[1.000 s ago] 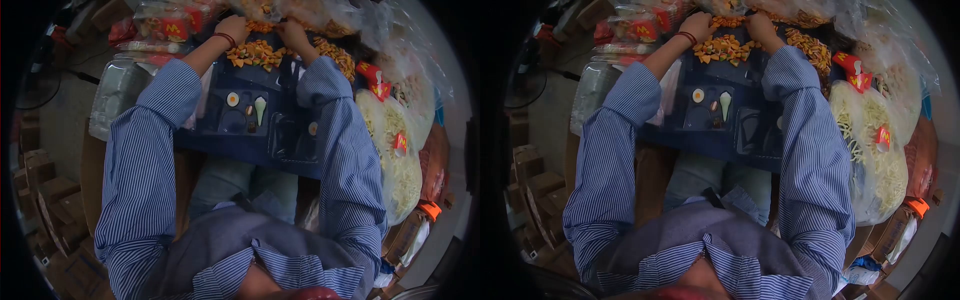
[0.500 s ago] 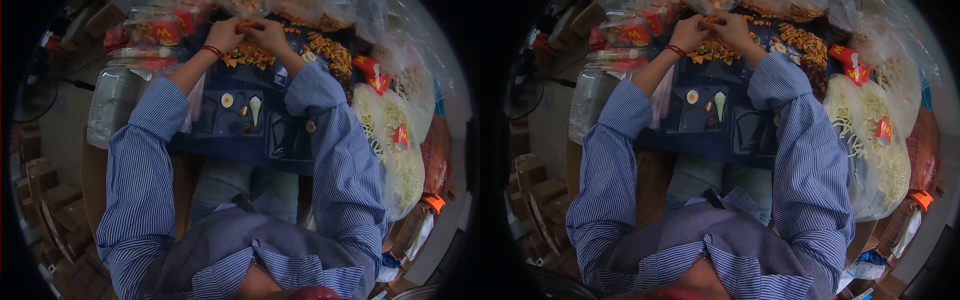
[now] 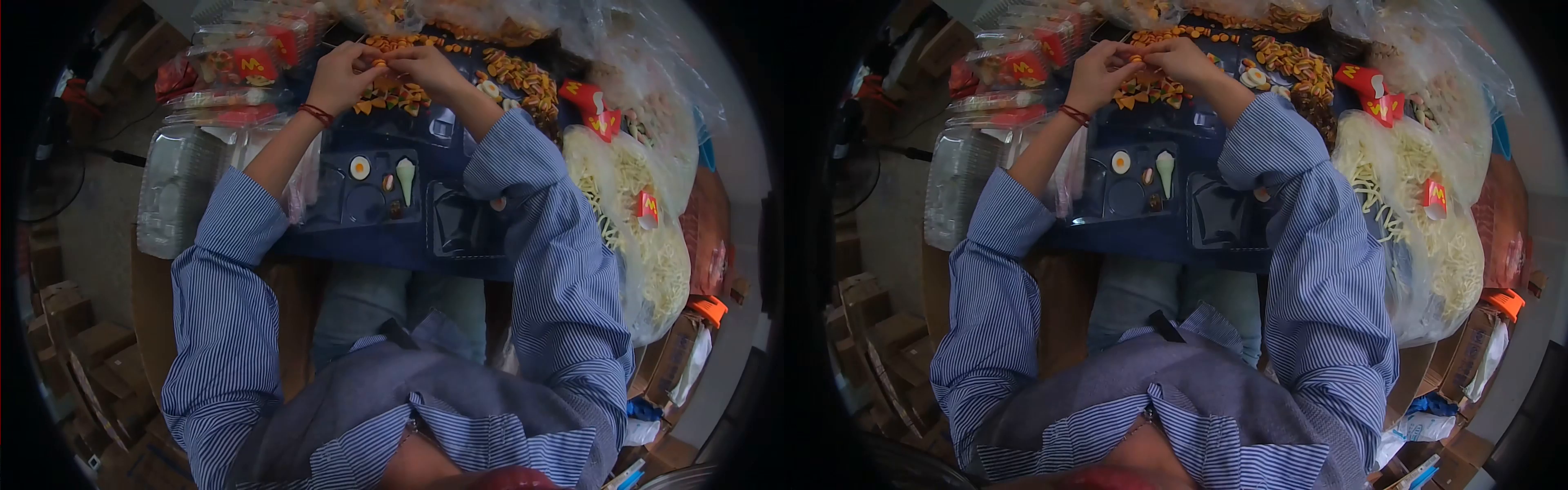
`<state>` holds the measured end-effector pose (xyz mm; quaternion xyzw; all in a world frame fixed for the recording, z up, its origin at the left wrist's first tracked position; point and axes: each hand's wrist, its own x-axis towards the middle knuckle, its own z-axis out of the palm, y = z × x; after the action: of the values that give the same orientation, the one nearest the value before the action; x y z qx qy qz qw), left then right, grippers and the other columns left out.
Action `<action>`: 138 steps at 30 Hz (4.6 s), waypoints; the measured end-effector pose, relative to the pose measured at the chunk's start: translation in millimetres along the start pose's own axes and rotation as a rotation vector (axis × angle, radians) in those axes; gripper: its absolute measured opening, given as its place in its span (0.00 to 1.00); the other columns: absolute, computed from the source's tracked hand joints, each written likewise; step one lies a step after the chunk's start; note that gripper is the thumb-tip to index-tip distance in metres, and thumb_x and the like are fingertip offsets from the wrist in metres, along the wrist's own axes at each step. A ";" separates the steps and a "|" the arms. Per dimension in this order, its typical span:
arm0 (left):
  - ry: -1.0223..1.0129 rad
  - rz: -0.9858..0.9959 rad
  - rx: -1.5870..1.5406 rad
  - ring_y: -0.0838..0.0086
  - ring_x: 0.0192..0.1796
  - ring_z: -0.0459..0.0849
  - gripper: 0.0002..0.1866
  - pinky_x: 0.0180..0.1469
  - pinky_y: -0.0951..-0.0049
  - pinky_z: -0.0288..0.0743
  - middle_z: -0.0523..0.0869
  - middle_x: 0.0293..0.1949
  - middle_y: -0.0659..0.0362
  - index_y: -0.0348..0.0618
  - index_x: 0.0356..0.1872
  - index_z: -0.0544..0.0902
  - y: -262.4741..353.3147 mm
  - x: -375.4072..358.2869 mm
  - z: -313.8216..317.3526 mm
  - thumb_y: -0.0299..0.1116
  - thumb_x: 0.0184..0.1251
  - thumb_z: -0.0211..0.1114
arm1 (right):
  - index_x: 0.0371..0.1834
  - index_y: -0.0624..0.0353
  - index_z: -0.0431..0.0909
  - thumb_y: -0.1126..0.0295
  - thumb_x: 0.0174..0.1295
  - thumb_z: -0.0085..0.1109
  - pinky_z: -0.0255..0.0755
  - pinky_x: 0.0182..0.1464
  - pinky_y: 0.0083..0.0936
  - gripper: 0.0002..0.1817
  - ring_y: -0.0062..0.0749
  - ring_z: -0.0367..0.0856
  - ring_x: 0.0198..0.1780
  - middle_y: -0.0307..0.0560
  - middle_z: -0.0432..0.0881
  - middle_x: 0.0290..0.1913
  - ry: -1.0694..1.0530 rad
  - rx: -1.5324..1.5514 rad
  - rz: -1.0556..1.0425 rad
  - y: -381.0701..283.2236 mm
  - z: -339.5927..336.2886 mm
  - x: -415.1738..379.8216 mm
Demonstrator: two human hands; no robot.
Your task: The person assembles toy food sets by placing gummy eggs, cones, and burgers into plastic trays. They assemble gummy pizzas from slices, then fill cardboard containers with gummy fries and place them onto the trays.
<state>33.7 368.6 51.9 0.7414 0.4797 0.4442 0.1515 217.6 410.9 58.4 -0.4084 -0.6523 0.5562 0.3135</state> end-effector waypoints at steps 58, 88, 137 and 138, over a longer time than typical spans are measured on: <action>-0.282 -0.347 -0.574 0.77 0.39 0.85 0.08 0.45 0.79 0.79 0.82 0.41 0.59 0.36 0.42 0.82 237.9 -180.6 64.6 0.24 0.64 0.69 | 0.47 0.66 0.78 0.72 0.70 0.58 0.79 0.45 0.23 0.09 0.29 0.84 0.42 0.48 0.82 0.45 0.442 0.913 0.052 18.6 27.3 -349.5; -0.439 0.324 0.246 0.58 0.71 0.69 0.19 0.73 0.50 0.59 0.73 0.68 0.55 0.46 0.56 0.82 183.1 -182.4 107.3 0.37 0.64 0.66 | 0.31 0.48 0.83 0.65 0.55 0.69 0.60 0.65 0.45 0.05 0.28 0.82 0.54 0.29 0.88 0.40 0.388 -1.200 -0.670 62.8 -87.4 -278.2; -0.431 -0.174 0.462 0.61 0.63 0.79 0.20 0.63 0.60 0.75 0.82 0.55 0.54 0.38 0.55 0.80 62.5 -49.6 -8.1 0.41 0.70 0.64 | 0.43 0.57 0.87 0.65 0.62 0.61 0.79 0.47 0.40 0.11 0.49 0.86 0.43 0.53 0.87 0.39 0.116 -1.029 -0.290 30.3 -10.6 -73.6; -0.430 -0.187 0.416 0.62 0.63 0.79 0.19 0.63 0.60 0.75 0.82 0.55 0.54 0.38 0.54 0.80 60.6 -48.2 -8.0 0.41 0.70 0.64 | 0.43 0.57 0.87 0.65 0.62 0.61 0.79 0.47 0.40 0.11 0.49 0.86 0.43 0.53 0.87 0.39 0.116 -1.025 -0.293 36.4 -6.5 -60.3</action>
<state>55.2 296.3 71.1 0.7861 0.5833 0.1537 0.1348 258.3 362.6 26.6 -0.4441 -0.8720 0.0932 0.1838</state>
